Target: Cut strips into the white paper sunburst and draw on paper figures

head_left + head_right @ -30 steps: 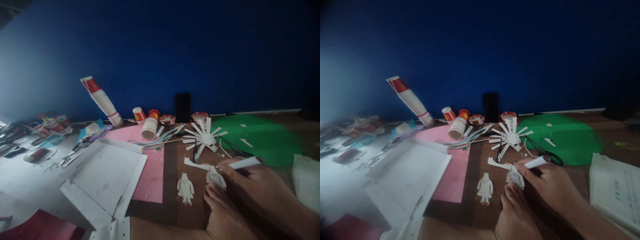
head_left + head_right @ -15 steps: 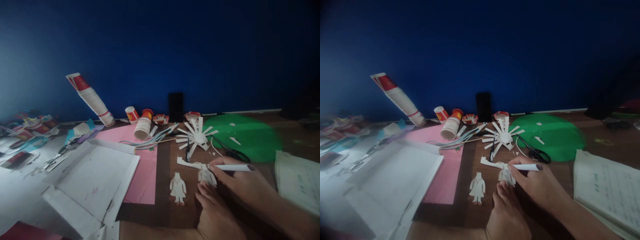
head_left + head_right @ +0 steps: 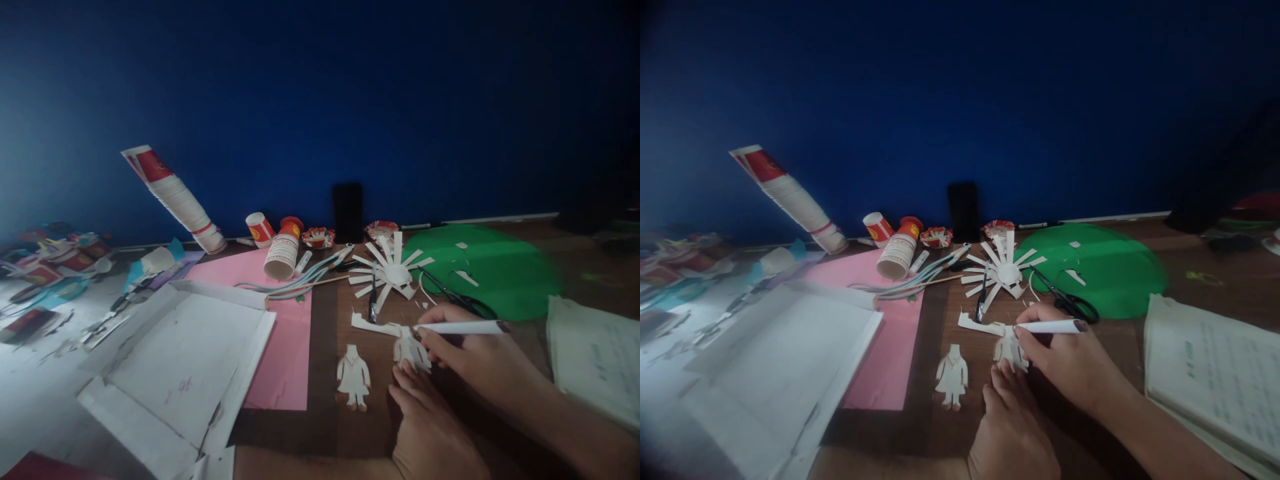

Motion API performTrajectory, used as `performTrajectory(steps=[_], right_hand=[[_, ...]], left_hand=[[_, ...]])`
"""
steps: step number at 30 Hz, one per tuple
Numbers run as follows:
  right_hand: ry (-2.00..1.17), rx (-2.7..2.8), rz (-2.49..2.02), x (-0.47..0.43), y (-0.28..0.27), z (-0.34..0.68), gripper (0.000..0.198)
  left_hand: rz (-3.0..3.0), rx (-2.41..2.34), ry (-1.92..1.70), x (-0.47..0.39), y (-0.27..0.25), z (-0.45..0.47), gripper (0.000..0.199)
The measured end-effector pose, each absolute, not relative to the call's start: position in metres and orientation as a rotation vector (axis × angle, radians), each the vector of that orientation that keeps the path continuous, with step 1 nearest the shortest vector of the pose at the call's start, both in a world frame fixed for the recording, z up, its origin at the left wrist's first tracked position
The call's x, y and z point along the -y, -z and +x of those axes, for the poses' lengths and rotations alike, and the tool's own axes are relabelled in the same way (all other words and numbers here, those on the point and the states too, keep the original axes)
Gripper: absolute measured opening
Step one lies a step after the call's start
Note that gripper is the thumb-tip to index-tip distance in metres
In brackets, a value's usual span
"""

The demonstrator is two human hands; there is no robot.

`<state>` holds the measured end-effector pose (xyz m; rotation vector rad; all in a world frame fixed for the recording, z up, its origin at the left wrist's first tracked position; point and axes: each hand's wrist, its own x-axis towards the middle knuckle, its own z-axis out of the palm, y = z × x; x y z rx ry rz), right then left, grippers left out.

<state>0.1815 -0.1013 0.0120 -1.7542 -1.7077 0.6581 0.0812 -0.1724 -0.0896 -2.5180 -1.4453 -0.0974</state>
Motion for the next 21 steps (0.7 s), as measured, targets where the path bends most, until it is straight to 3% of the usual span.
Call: performTrajectory(steps=[21], right_hand=[[-0.605, 1.780, -1.675, 0.0972, -0.0137, 0.1845, 0.025]], left_hand=[[-2.329, 1.269, 0.161, 0.1737, 0.0797, 0.0736, 0.047]])
